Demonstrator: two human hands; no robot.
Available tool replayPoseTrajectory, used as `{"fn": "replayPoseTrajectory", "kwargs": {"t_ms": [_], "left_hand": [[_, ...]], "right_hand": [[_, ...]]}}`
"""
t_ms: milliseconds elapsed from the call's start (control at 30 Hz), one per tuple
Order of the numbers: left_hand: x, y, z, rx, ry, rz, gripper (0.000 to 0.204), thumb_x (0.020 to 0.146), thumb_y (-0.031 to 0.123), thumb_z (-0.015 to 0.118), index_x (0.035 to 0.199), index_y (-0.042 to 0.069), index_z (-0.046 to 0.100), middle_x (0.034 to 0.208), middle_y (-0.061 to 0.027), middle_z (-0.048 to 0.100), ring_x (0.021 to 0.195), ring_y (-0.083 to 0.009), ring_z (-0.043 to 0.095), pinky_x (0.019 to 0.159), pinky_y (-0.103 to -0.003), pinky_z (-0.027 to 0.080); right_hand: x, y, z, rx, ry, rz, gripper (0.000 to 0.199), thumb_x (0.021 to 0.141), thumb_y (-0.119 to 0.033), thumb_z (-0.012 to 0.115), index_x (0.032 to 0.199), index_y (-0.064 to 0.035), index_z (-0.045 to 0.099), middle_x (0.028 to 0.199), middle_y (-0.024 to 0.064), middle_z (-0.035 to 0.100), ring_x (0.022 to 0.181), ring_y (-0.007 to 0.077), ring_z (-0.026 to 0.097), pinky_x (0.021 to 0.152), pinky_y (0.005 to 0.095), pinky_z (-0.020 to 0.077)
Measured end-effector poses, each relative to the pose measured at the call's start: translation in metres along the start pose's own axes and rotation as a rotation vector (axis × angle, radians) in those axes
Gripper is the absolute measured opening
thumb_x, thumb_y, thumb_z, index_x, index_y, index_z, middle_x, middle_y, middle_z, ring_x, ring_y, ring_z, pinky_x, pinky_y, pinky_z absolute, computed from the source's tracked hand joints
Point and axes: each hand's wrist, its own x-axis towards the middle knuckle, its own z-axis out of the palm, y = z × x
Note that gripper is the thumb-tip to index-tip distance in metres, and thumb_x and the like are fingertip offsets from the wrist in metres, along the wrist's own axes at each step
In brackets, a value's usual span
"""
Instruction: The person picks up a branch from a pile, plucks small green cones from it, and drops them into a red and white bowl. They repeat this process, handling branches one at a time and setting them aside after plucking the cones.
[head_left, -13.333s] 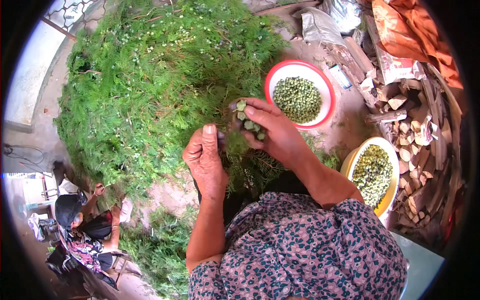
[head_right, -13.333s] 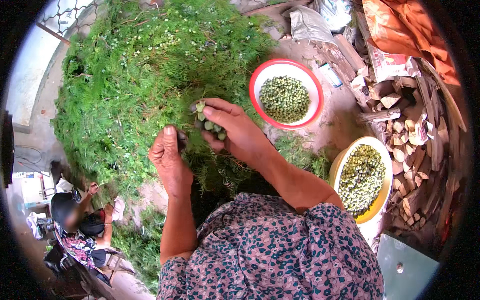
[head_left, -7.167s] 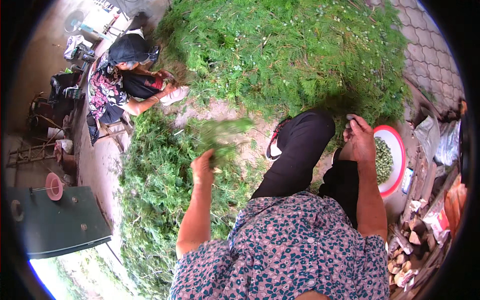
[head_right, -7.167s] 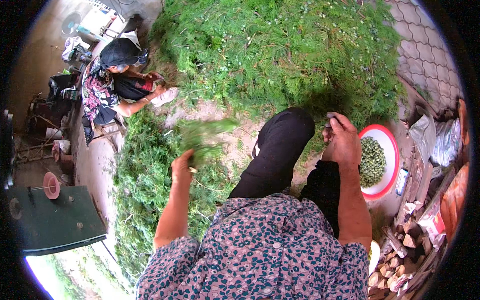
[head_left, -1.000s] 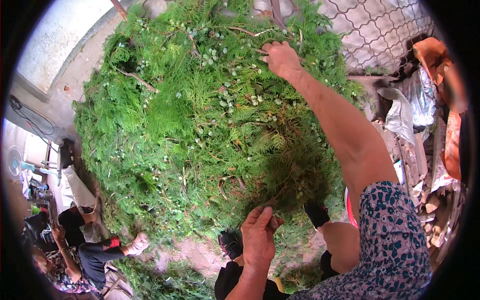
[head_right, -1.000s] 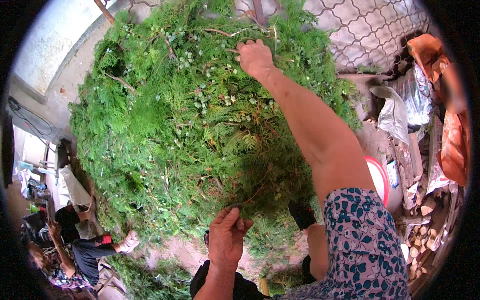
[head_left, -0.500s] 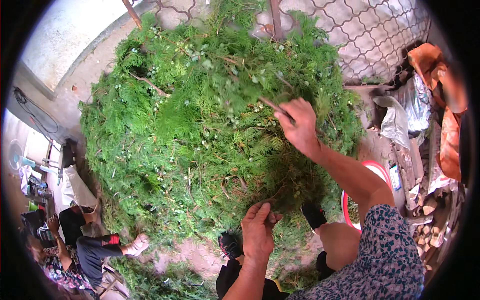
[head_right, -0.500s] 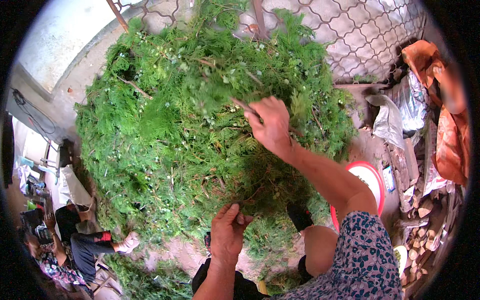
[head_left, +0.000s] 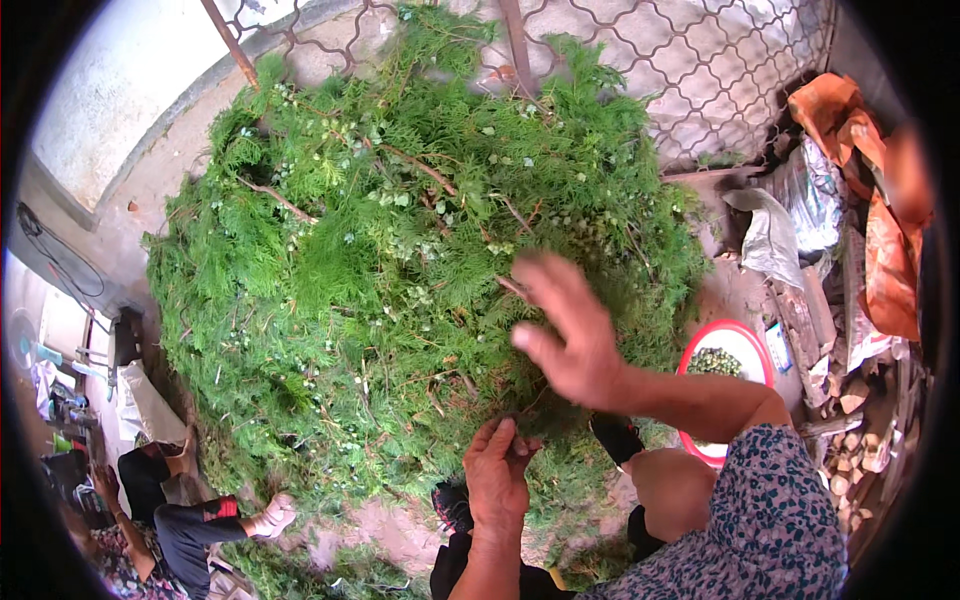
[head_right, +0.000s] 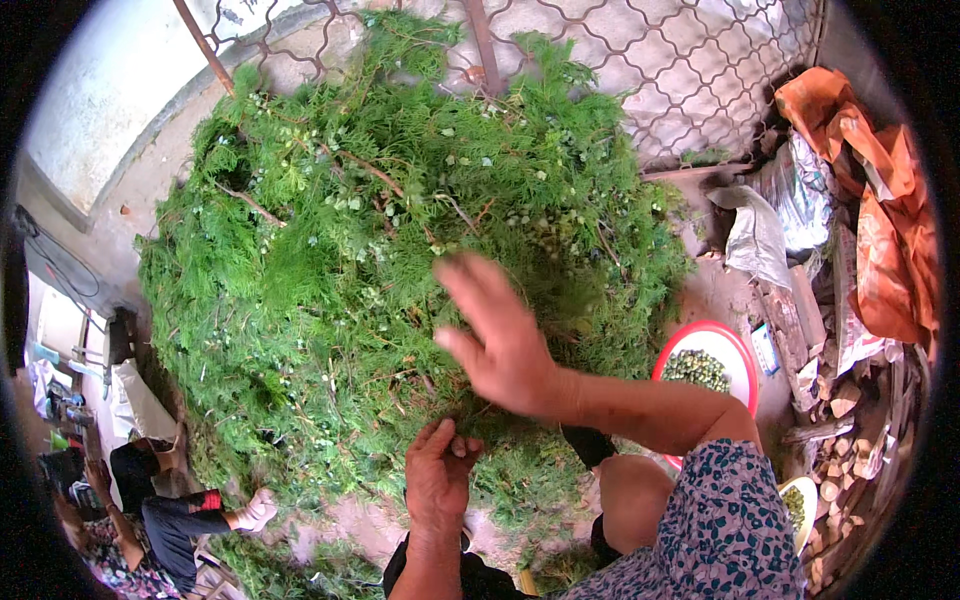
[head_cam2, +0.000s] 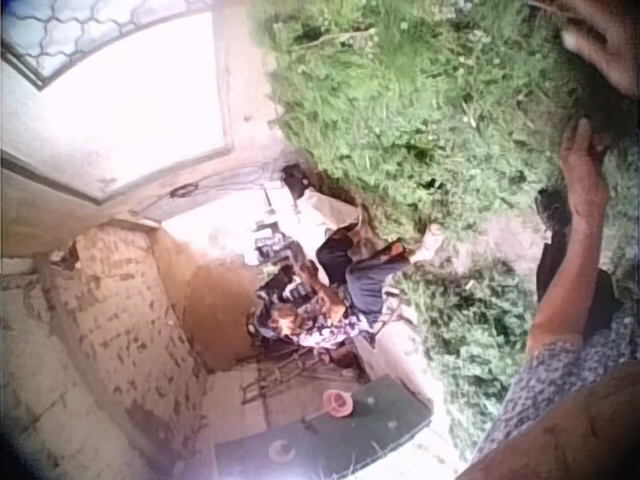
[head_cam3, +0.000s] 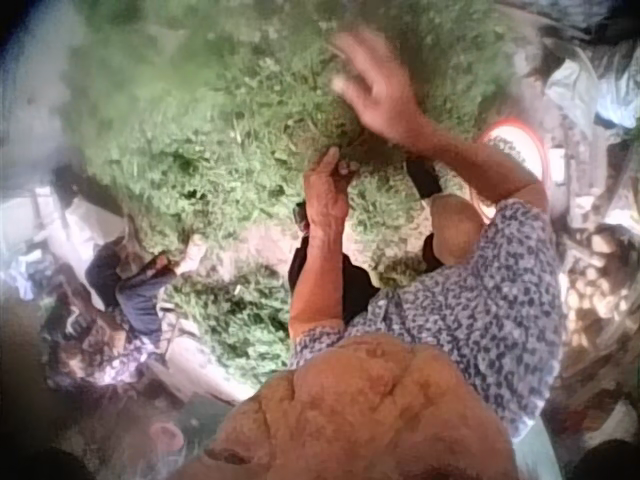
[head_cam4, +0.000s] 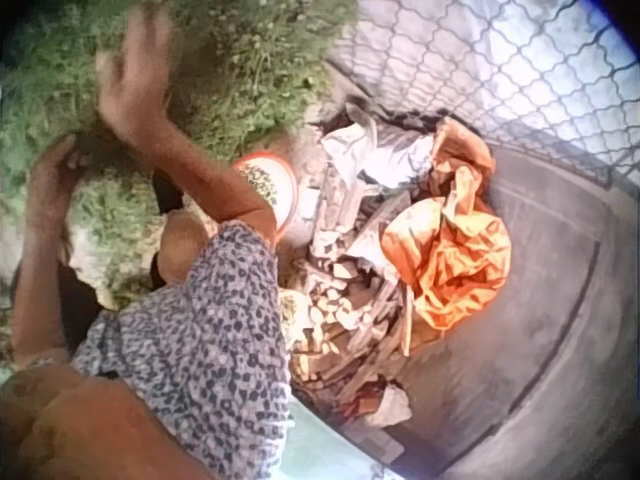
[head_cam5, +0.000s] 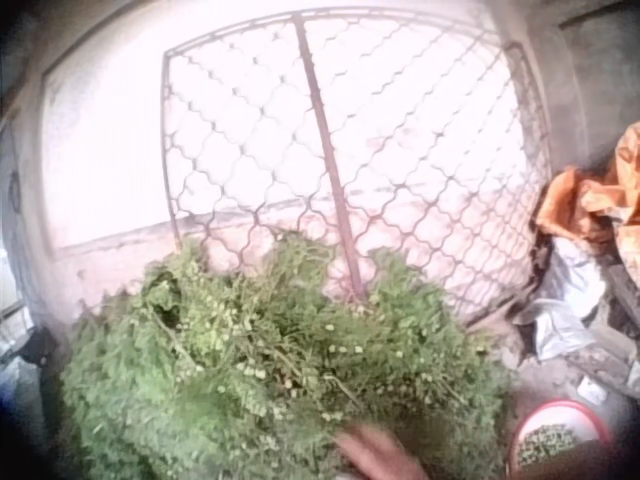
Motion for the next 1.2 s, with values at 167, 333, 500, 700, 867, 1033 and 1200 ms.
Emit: {"fn": "replayPoseTrajectory", "kwargs": {"t_ms": [167, 333, 500, 700, 867, 1033, 1200], "left_hand": [[-0.001, -0.005, -0.001, 0.016, 0.003, 0.000, 0.012, 0.082, 0.006, 0.056, 0.092, -0.001, 0.053, 0.063, -0.0028, 0.051, 0.056, -0.0125, 0.049, 0.065, -0.033, 0.048], [0.005, -0.009, 0.000, 0.036, 0.046, -0.011, 0.012, 0.082, 0.006, 0.056, 0.091, -0.001, 0.053, 0.062, -0.0025, 0.050, 0.056, -0.0126, 0.049, 0.065, -0.032, 0.049], [0.007, -0.011, 0.003, 0.052, 0.052, -0.031, 0.011, 0.082, 0.007, 0.056, 0.090, 0.000, 0.054, 0.062, -0.0022, 0.049, 0.056, -0.0128, 0.049, 0.064, -0.032, 0.050], [0.008, -0.011, 0.005, 0.081, 0.045, -0.039, 0.011, 0.083, 0.007, 0.055, 0.091, 0.000, 0.054, 0.062, -0.0021, 0.050, 0.056, -0.0130, 0.049, 0.064, -0.032, 0.049], [0.009, -0.011, 0.000, 0.050, -0.011, -0.012, 0.010, 0.083, 0.007, 0.054, 0.090, 0.000, 0.054, 0.061, -0.0022, 0.049, 0.056, -0.0140, 0.050, 0.064, -0.033, 0.048], [0.004, -0.003, -0.005, 0.011, 0.007, 0.031, 0.010, 0.083, 0.007, 0.054, 0.092, 0.000, 0.053, 0.062, -0.0021, 0.050, 0.057, -0.0140, 0.050, 0.064, -0.033, 0.048], [-0.006, 0.012, -0.004, -0.011, 0.013, 0.169, 0.016, 0.086, 0.008, 0.050, 0.099, 0.001, 0.053, 0.068, -0.0033, 0.053, 0.063, -0.0146, 0.053, 0.068, -0.031, 0.047]], "right_hand": [[0.112, 0.085, -0.007, 0.188, 0.290, 0.616, 0.058, 0.086, -0.021, 0.050, 0.130, 0.0069, 0.026, 0.132, 0.0225, 0.034, 0.122, 0.0289, 0.034, 0.101, 0.0360, 0.0274], [0.178, 0.169, -0.006, 0.351, 0.193, 0.929, 0.054, 0.087, -0.022, 0.050, 0.127, 0.0067, 0.030, 0.126, 0.0215, 0.038, 0.115, 0.0307, 0.040, 0.094, 0.0399, 0.0355], [0.210, 0.178, 0.011, 0.751, 0.354, 0.984, 0.025, 0.083, -0.015, 0.056, 0.093, 0.0072, 0.051, 0.074, 0.0126, 0.054, 0.055, 0.0161, 0.049, 0.044, 0.0285, 0.0411], [0.252, 0.095, 0.009, 0.969, 0.309, 0.686, 0.012, 0.081, -0.005, 0.055, 0.088, 0.0052, 0.054, 0.066, 0.0092, 0.051, 0.047, 0.0107, 0.043, 0.035, 0.0228, 0.0346], [0.204, 0.026, 0.008, 0.858, 0.239, 0.641, 0.012, 0.083, -0.007, 0.052, 0.081, 0.0040, 0.057, 0.060, 0.0082, 0.050, 0.044, 0.0105, 0.042, 0.034, 0.0224, 0.0333], [0.109, -0.005, 0.023, 0.827, 0.171, 0.673, 0.014, 0.083, -0.007, 0.053, 0.078, 0.0047, 0.058, 0.057, 0.0056, 0.050, 0.042, 0.0093, 0.045, 0.034, 0.0231, 0.0337], [0.032, -0.023, 0.026, 0.875, 0.033, 0.869, 0.013, 0.083, -0.010, 0.056, 0.083, 0.0025, 0.060, 0.058, 0.0020, 0.051, 0.045, 0.0069, 0.047, 0.038, 0.0217, 0.0369]]}}
